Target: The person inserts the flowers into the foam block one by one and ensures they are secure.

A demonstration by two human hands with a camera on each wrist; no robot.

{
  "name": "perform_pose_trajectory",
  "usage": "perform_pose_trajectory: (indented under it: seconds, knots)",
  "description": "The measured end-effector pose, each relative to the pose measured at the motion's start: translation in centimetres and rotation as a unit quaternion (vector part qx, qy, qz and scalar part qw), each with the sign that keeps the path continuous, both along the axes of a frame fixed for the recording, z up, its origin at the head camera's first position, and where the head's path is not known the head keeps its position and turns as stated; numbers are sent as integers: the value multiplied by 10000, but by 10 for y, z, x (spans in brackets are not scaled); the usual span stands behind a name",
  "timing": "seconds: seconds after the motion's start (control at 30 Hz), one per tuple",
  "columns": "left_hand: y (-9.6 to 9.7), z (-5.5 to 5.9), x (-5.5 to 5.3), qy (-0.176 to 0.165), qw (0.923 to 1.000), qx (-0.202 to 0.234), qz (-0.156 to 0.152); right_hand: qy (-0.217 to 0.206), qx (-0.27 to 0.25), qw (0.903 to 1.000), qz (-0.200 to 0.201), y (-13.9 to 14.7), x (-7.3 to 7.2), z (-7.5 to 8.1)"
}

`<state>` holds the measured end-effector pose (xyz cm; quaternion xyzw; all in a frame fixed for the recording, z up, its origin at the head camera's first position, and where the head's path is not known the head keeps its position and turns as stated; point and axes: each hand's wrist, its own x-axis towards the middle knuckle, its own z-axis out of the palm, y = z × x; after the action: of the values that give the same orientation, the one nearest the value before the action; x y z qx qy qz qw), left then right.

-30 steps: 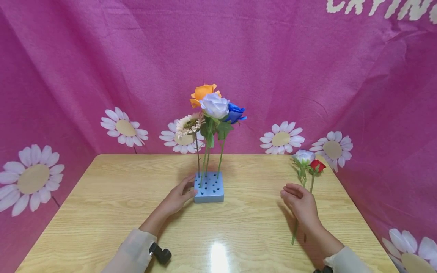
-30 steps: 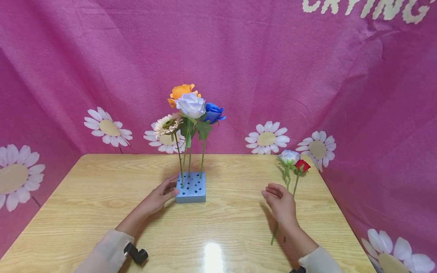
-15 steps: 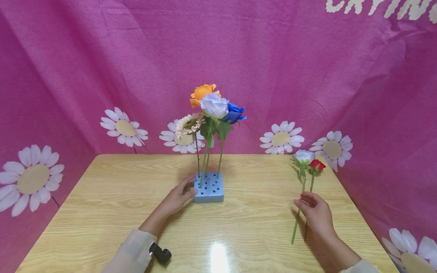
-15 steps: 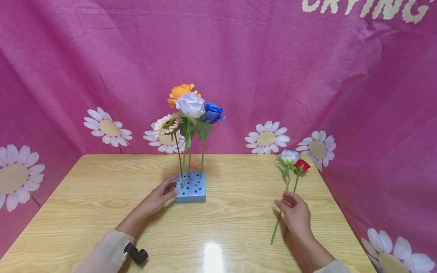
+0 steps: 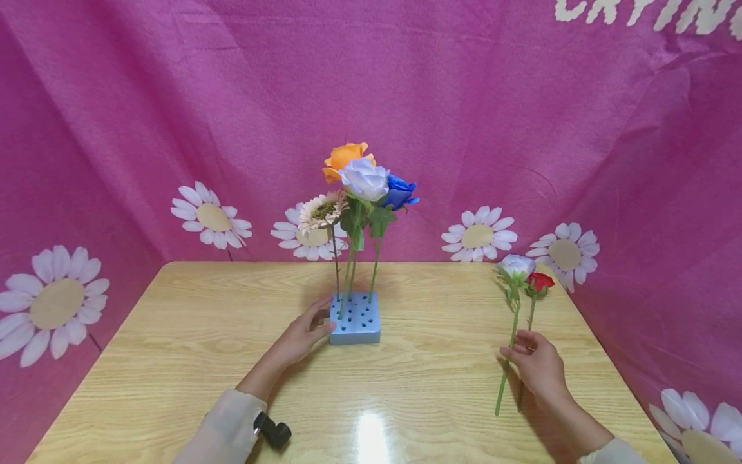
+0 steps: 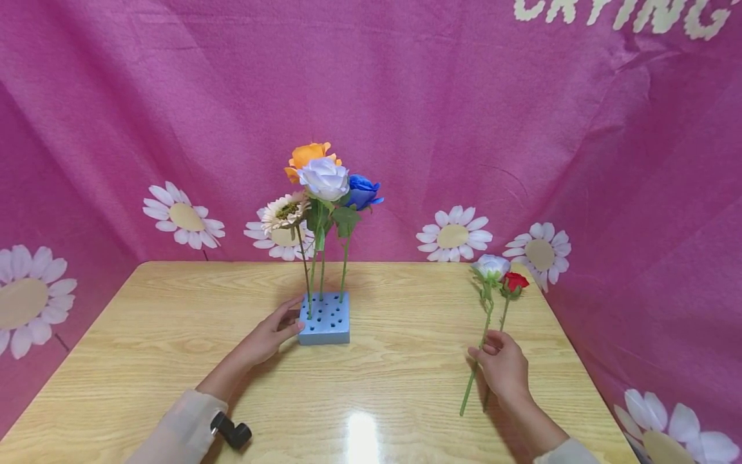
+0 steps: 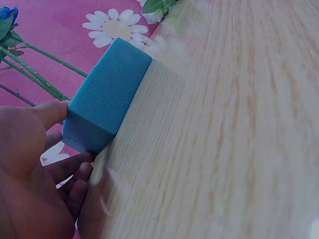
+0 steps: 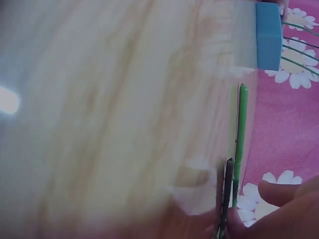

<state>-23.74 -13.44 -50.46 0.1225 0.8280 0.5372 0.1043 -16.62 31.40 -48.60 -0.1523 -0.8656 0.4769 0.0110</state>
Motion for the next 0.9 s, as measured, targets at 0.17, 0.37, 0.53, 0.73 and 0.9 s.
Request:
perform_pose_trajectory:
  seconds: [0.17, 0.37, 0.53, 0.73, 0.9]
  knots:
    - [-1, 1, 1, 7, 10000, -32, -5, 45, 569, 9982, 164, 1, -4, -2]
    - [-2, 3, 2, 121, 9997, -181, 56, 110, 1071, 9930, 488, 2, -14, -1]
    - [-2, 3, 3, 170, 9996, -212, 12, 69, 1342, 9889, 633, 4, -21, 0]
    - [-1, 3, 2, 170, 9996, -220, 51, -73, 1170, 9905, 720, 8, -26, 1]
    - [-1, 1, 2, 140, 9997, -185, 35, -187, 553, 9957, 713, 10, -28, 6]
